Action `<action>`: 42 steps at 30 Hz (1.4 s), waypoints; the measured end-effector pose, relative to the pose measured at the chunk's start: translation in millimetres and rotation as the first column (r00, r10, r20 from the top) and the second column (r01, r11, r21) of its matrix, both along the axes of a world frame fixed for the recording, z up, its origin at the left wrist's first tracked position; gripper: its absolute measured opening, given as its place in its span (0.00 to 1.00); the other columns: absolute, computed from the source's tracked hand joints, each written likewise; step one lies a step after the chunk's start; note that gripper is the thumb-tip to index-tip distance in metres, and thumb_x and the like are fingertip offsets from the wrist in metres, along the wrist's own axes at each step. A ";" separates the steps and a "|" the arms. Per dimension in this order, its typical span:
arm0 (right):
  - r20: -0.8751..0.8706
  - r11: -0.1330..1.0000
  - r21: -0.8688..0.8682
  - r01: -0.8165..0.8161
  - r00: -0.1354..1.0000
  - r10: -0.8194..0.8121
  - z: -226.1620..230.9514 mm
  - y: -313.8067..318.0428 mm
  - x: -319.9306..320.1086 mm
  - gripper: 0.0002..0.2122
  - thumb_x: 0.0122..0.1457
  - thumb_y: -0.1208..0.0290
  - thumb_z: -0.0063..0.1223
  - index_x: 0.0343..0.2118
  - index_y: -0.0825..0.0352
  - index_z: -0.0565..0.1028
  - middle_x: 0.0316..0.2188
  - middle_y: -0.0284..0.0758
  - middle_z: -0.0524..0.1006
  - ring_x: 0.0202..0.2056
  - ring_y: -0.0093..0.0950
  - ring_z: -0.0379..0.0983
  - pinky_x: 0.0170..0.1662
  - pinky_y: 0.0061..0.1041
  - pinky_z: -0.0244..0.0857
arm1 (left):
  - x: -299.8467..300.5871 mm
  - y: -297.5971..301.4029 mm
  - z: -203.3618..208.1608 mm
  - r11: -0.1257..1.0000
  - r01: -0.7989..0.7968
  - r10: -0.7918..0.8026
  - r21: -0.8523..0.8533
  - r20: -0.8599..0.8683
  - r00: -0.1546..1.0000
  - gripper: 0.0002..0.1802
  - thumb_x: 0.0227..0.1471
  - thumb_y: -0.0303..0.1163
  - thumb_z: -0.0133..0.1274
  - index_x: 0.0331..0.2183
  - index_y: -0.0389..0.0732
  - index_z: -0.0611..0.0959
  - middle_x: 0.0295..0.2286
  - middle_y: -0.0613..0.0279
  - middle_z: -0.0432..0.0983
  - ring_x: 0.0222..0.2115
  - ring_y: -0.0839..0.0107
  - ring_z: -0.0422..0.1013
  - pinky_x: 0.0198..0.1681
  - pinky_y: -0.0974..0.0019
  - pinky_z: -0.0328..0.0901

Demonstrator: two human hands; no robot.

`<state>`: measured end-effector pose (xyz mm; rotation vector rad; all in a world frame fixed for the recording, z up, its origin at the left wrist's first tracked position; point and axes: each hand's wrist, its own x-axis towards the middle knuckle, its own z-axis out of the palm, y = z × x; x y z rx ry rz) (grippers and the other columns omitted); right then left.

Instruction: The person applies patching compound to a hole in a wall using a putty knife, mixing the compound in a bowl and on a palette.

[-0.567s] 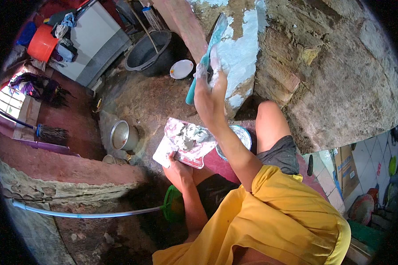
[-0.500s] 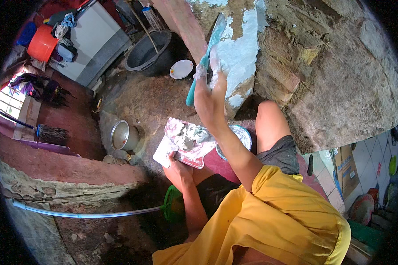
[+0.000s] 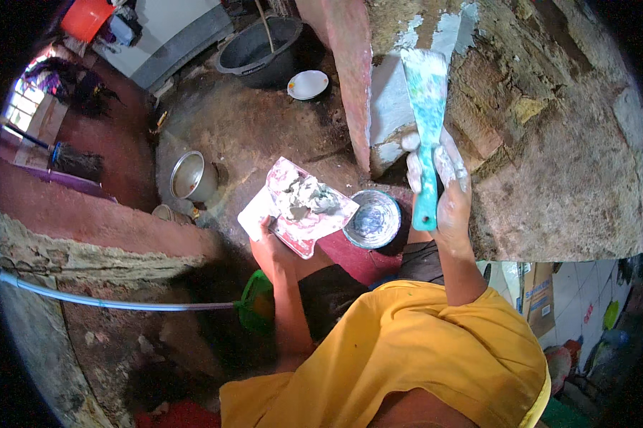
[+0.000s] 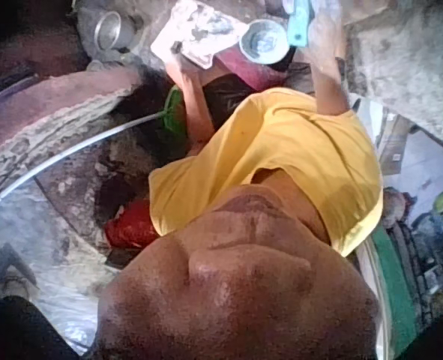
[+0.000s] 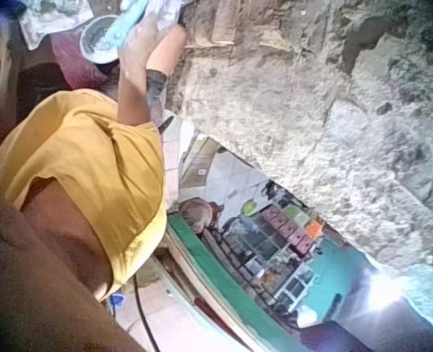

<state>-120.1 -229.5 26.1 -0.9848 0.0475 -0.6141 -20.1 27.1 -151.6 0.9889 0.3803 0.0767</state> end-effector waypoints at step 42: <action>-0.010 0.057 -0.998 -0.016 0.994 0.111 -82.5 -50.7 -10.5 0.21 0.44 0.81 0.44 0.44 0.58 0.73 0.36 0.38 0.70 0.36 0.37 0.65 0.41 0.32 0.56 | -5.4 18.3 88.2 0.716 0.512 -0.426 -0.475 0.283 0.859 0.21 0.51 0.33 0.40 0.44 0.28 0.68 0.40 0.49 0.71 0.39 0.60 0.70 0.46 0.60 0.62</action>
